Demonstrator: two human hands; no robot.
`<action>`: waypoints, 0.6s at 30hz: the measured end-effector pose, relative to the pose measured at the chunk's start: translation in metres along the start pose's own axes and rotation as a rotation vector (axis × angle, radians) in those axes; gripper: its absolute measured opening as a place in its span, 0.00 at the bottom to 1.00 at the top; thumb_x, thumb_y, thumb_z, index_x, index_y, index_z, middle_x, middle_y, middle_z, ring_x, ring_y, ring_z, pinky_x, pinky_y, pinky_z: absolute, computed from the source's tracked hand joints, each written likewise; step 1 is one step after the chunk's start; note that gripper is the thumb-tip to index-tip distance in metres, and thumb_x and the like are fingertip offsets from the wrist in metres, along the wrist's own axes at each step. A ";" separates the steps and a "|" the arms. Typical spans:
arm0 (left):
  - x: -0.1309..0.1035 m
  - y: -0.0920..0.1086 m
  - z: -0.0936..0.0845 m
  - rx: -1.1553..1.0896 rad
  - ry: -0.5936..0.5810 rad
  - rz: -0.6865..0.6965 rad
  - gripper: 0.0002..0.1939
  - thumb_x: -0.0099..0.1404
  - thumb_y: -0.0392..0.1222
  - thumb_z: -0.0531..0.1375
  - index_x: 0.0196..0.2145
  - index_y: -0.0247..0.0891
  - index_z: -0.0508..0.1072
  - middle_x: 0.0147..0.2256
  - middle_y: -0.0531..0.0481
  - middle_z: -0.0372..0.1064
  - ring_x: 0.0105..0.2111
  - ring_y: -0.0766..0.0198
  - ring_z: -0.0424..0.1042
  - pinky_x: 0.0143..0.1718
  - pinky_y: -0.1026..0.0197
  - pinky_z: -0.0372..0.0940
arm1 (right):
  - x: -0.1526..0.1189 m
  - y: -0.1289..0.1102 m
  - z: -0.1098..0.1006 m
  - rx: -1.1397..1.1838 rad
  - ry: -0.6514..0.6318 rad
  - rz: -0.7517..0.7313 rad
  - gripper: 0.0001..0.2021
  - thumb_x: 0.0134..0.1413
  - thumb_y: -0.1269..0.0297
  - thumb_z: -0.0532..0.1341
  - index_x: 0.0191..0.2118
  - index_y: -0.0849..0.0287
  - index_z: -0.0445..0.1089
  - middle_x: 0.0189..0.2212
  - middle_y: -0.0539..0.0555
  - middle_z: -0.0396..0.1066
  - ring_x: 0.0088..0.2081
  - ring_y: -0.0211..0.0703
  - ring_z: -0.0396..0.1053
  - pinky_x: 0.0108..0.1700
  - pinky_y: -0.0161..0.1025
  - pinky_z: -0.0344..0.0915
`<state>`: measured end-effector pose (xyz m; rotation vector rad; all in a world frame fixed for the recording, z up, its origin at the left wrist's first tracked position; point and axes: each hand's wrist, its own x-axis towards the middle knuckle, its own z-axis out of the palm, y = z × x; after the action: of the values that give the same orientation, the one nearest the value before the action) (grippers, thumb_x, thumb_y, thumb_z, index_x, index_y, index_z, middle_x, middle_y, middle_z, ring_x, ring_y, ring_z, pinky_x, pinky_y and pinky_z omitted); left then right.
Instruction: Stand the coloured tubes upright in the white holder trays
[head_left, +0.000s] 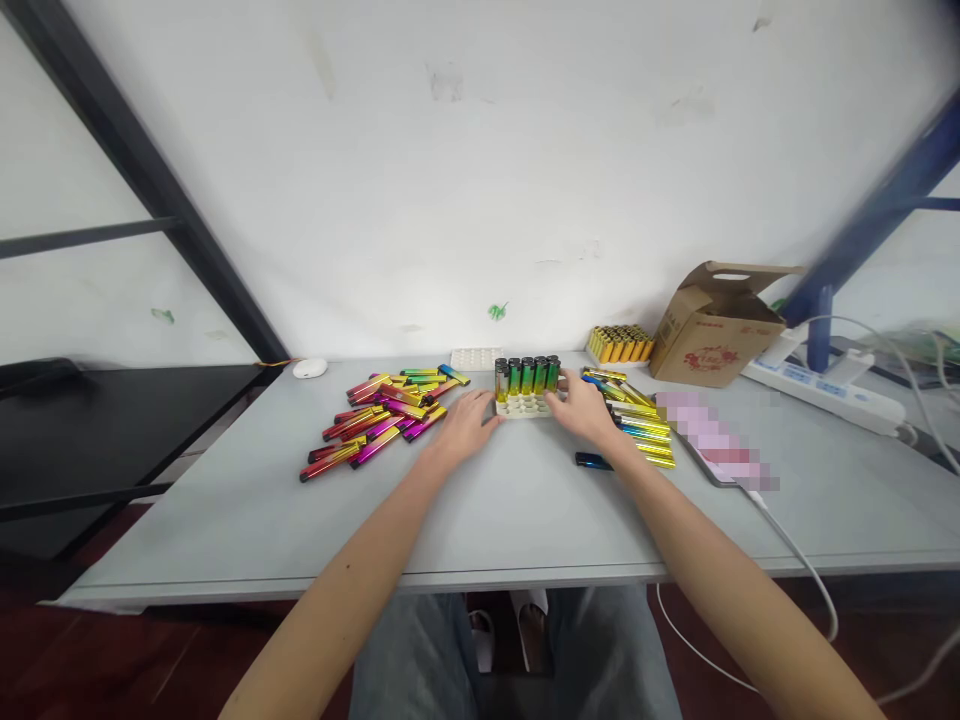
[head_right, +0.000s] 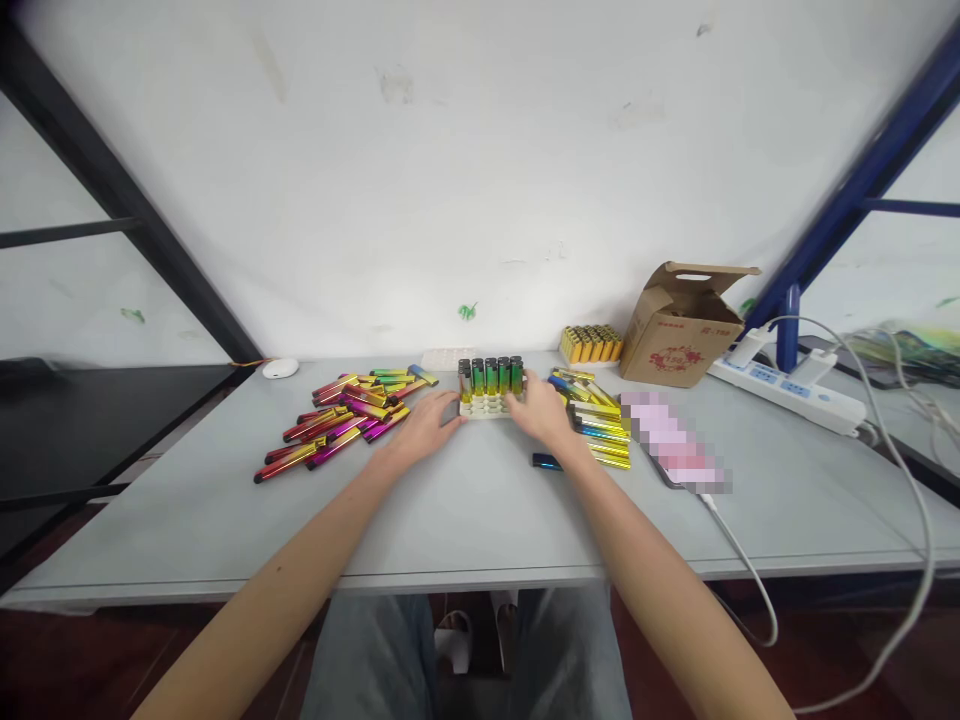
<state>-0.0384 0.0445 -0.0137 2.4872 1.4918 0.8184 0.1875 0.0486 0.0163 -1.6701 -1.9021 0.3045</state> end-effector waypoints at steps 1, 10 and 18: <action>0.000 -0.001 -0.001 -0.006 0.003 0.002 0.14 0.65 0.42 0.59 0.48 0.37 0.71 0.49 0.41 0.71 0.51 0.51 0.69 0.54 0.50 0.64 | -0.001 -0.002 0.001 0.007 -0.004 -0.001 0.22 0.55 0.60 0.55 0.54 0.62 0.65 0.44 0.61 0.76 0.46 0.55 0.73 0.47 0.45 0.66; 0.002 -0.007 -0.007 -0.013 0.025 -0.032 0.14 0.63 0.40 0.59 0.46 0.37 0.73 0.46 0.42 0.73 0.49 0.49 0.71 0.52 0.49 0.65 | 0.006 0.003 0.001 0.194 -0.075 0.021 0.29 0.54 0.61 0.56 0.61 0.68 0.59 0.49 0.64 0.74 0.48 0.51 0.72 0.50 0.44 0.66; 0.000 -0.005 -0.008 -0.024 0.013 -0.028 0.13 0.63 0.39 0.59 0.46 0.37 0.73 0.46 0.42 0.73 0.48 0.49 0.72 0.52 0.49 0.66 | 0.014 0.033 -0.023 -0.316 0.187 0.092 0.22 0.53 0.69 0.55 0.54 0.65 0.69 0.50 0.67 0.72 0.53 0.60 0.67 0.53 0.50 0.60</action>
<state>-0.0465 0.0463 -0.0088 2.4431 1.5078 0.8442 0.2270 0.0639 0.0207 -1.9191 -1.8057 -0.1222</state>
